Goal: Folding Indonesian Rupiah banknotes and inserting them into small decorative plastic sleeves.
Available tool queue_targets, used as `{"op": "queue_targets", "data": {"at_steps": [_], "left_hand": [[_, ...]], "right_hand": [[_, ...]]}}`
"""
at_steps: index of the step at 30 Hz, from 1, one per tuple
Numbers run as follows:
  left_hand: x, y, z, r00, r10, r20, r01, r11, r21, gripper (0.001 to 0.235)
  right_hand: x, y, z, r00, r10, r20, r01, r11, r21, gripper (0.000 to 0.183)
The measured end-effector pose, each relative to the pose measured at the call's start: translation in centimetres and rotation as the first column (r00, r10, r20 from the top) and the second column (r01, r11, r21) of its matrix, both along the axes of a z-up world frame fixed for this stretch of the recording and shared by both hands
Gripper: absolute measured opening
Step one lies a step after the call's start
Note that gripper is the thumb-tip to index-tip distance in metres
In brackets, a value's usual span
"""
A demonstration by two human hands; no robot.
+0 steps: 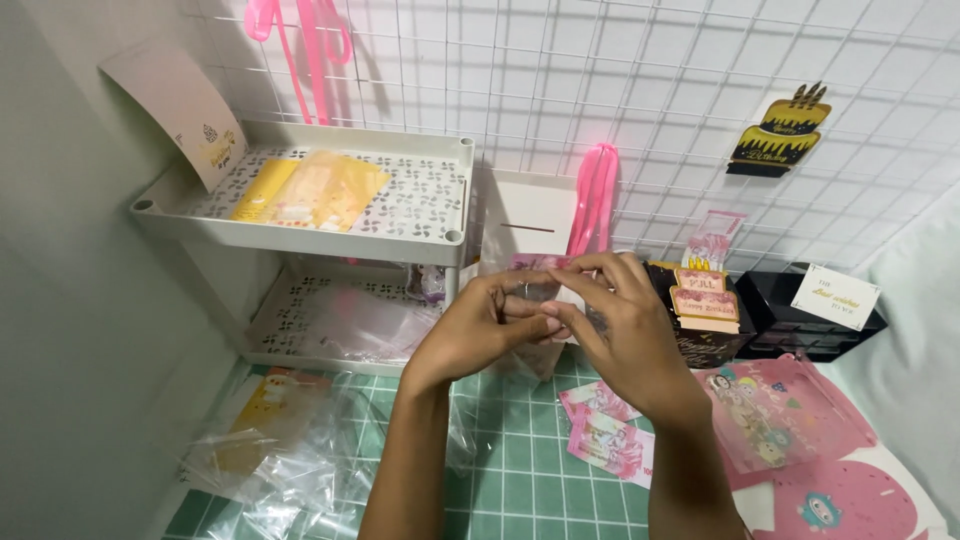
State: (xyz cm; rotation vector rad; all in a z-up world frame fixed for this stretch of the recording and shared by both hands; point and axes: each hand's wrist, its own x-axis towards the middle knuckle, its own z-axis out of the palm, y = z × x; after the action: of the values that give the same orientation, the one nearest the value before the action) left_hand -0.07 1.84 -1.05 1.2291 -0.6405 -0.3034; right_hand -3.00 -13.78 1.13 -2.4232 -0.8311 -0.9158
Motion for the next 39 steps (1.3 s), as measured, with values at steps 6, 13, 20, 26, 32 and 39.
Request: {"op": "queue_targets", "data": {"at_steps": [6, 13, 20, 26, 32, 39], "left_hand": [[0.3, -0.1, -0.1, 0.998, 0.005, 0.064, -0.009, 0.998, 0.055, 0.047], [1.1, -0.6, -0.6, 0.999, 0.012, 0.052, -0.014, 0.999, 0.048, 0.046], [0.8, -0.6, -0.5, 0.996, 0.012, 0.094, -0.026, 0.989, 0.145, 0.048], [0.1, -0.4, 0.1, 0.993, -0.035, 0.113, 0.014, 0.984, 0.175, 0.037], [0.7, -0.8, -0.9, 0.992, -0.065, 0.106, 0.049, 0.988, 0.148, 0.02], [1.0, -1.3, -1.3, 0.997, -0.068, 0.039, 0.062, 0.988, 0.142, 0.013]], "right_hand": [[0.0, 0.2, -0.1, 1.0, 0.007, -0.016, -0.007, 1.0, -0.015, 0.019], [0.3, 0.2, -0.3, 0.999, 0.029, -0.039, -0.03, 1.0, -0.011, 0.011], [0.1, 0.3, -0.5, 0.999, 0.006, -0.052, -0.005, 1.0, 0.016, 0.016], [-0.4, 0.6, -0.1, 0.998, 0.029, -0.053, -0.027, 0.999, 0.047, 0.014], [-0.5, 0.6, 0.0, 0.995, 0.033, -0.09, -0.028, 0.998, 0.05, 0.016], [0.0, 0.3, -0.5, 0.997, 0.025, -0.079, -0.021, 0.999, 0.042, 0.022]]}}
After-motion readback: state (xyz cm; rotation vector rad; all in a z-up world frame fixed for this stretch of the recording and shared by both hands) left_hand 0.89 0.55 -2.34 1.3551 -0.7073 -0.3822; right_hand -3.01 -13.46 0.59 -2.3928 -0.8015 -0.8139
